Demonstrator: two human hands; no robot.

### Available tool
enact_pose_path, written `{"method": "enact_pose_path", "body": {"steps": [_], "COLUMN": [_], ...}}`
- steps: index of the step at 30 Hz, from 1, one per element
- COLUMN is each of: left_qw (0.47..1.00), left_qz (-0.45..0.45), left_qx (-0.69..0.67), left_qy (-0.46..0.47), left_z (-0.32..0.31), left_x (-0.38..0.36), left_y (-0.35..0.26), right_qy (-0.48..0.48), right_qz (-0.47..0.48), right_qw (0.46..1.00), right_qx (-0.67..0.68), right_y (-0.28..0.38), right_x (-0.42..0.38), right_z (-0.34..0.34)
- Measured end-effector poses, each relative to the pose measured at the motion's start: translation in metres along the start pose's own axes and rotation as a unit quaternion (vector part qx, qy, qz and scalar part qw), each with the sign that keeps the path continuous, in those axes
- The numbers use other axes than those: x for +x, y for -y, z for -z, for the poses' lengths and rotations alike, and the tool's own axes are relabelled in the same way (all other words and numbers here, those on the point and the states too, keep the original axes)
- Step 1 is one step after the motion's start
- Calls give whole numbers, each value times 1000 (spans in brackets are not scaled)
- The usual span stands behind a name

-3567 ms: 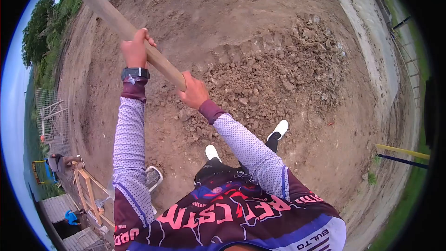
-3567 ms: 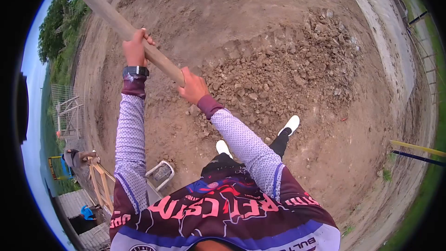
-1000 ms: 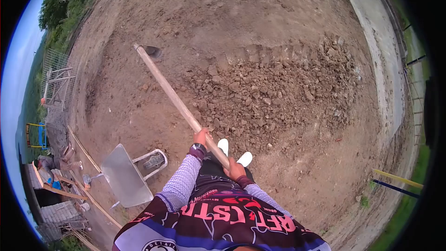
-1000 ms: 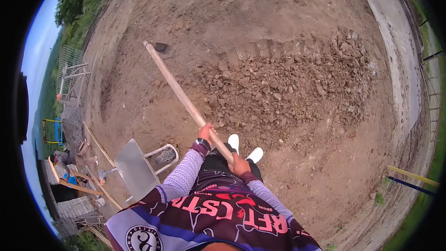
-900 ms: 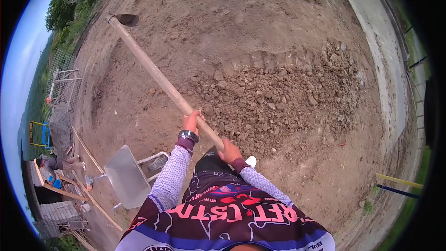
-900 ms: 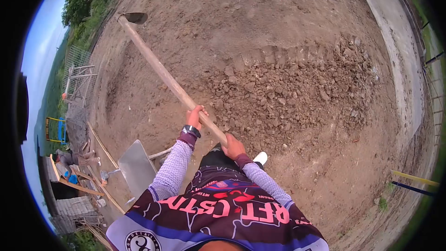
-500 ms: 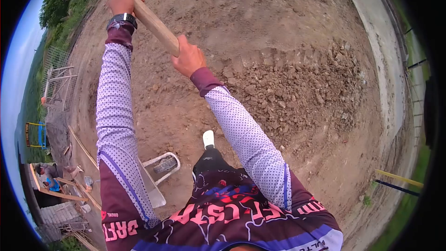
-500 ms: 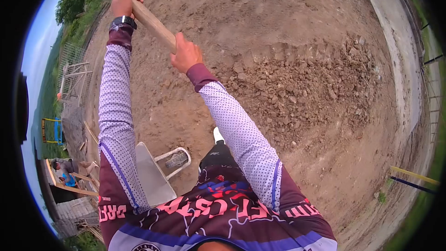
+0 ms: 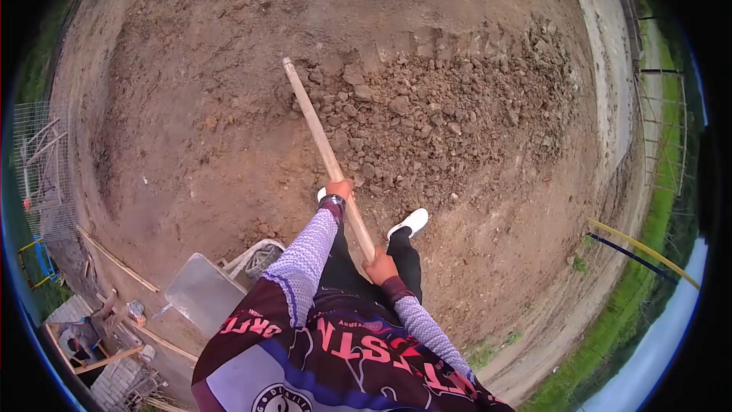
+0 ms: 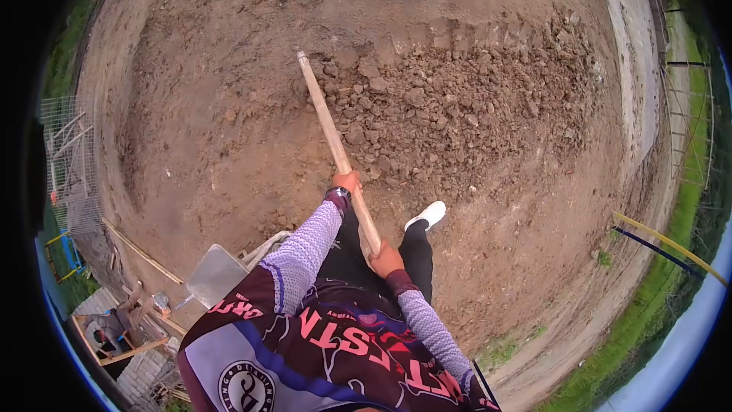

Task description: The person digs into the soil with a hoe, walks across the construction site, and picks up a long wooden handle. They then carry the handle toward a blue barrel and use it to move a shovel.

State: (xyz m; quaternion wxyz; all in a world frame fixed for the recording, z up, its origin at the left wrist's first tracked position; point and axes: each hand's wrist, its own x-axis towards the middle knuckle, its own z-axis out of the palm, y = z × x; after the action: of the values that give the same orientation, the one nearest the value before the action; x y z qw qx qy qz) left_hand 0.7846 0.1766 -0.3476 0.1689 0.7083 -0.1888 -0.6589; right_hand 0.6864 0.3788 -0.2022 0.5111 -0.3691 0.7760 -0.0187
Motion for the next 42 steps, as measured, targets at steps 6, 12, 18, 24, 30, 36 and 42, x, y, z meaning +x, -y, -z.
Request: {"method": "enact_pose_path", "body": {"steps": [6,12,18,24,30,36,42], "left_qw": [987,968,856,788,894,993,978], "left_qz": [55,-27,-459,-586,-403,-26,48], "left_qx": [-149,-250,-232,-144,-112,-96,-201], "left_qy": [11,-20,-51,-120,-159,-68,-25], "left_z": [24,75,165,228,178,41,29], "left_x": [-34,-69,-190,-219,-25,45,-33], "left_y": [40,-81,-400,-567,-395,-59,16], "right_qy": [-11,-95,-155,-146,-68,29,35], "right_qz": [4,203,447,501,327,40,66], "right_qw": [999,972,879,845,938,998,993], "right_qx": [-53,-75,51,117,94,-47,-95], "right_y": [-24,20,305,476,317,47,-21], "right_x": [-52,3,77,72,158,68,-16], "right_z": [-14,-10,84,125,13,-9,12]}}
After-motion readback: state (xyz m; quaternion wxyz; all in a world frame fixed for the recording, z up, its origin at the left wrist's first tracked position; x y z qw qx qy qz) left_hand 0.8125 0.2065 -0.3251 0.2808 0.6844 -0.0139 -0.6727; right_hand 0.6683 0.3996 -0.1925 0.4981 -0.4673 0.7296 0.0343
